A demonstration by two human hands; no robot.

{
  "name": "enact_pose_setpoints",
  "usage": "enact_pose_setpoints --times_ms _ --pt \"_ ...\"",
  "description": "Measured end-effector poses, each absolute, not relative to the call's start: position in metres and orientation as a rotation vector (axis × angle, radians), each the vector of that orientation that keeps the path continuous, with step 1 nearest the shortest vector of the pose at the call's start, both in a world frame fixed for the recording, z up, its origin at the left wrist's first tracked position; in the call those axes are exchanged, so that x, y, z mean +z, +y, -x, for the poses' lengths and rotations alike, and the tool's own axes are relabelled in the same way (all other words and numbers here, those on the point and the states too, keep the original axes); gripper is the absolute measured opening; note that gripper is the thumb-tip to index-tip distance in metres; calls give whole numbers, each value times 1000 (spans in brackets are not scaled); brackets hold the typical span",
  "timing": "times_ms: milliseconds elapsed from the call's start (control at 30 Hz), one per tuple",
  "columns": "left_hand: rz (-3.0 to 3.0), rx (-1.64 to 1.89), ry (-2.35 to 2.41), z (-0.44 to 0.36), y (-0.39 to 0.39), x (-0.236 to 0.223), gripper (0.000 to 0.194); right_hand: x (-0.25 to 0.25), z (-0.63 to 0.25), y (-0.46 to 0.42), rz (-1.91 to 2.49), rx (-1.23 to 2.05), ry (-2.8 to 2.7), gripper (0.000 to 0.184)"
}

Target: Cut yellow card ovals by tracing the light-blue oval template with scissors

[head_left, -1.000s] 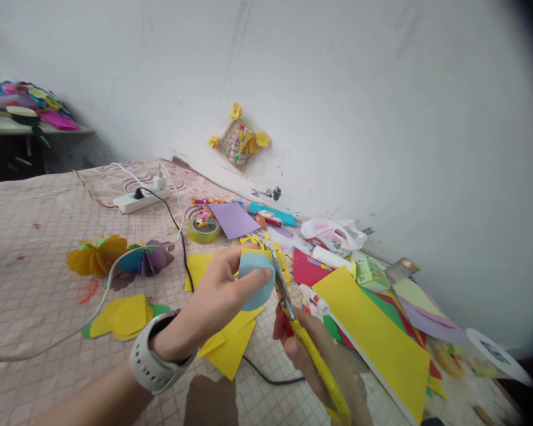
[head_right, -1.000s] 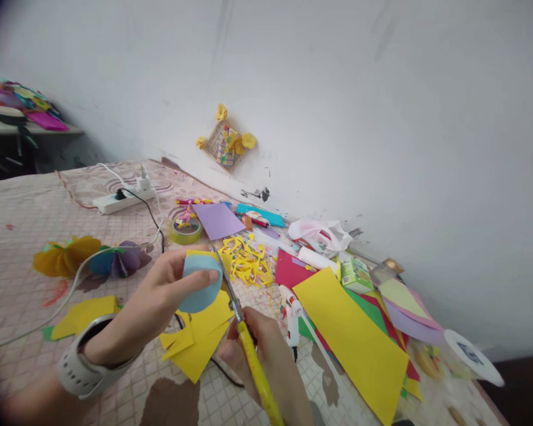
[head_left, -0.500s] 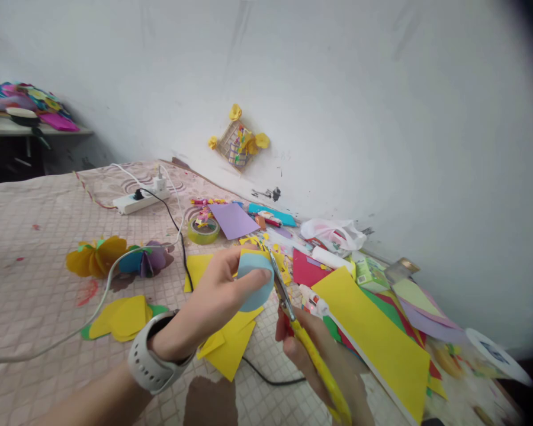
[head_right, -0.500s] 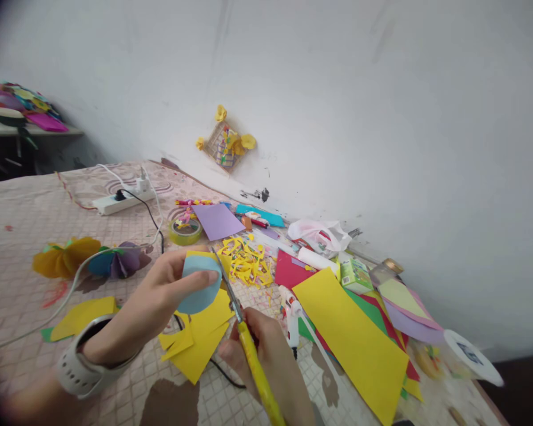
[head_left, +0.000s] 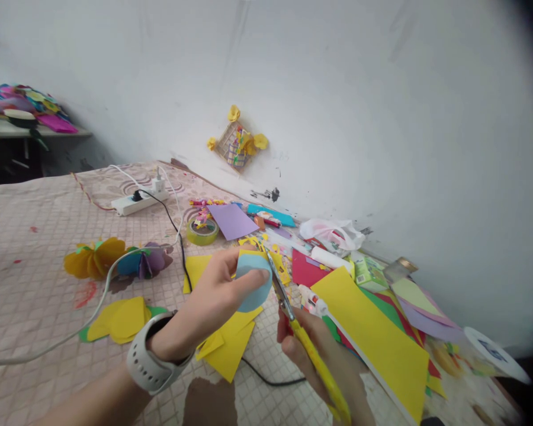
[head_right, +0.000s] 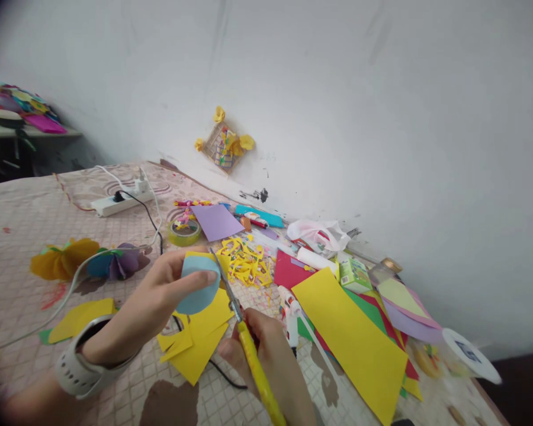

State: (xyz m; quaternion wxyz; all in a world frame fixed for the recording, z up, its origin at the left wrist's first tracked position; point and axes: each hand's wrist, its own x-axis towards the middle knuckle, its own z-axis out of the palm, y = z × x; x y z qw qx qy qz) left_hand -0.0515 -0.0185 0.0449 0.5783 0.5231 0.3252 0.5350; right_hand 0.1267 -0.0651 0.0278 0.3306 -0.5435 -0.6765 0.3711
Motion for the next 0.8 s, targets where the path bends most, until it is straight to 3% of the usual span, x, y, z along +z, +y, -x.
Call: enact_pose_setpoints --times_ms 233,567,733,800 --pt "-1208 1213 745 52 -18 45 17 22 -130 -63 1411 979 -1793 58" --pt "-1162 1252 764 60 -16 47 13 22 -181 -56 1391 1262 -1906 63" --pt "-1373 1082 769 47 -19 41 17 9 -177 -47 1072 871 -1621 32" --pt "-1545 982 764 39 -20 36 15 2 -166 -42 1020 870 -1491 24"
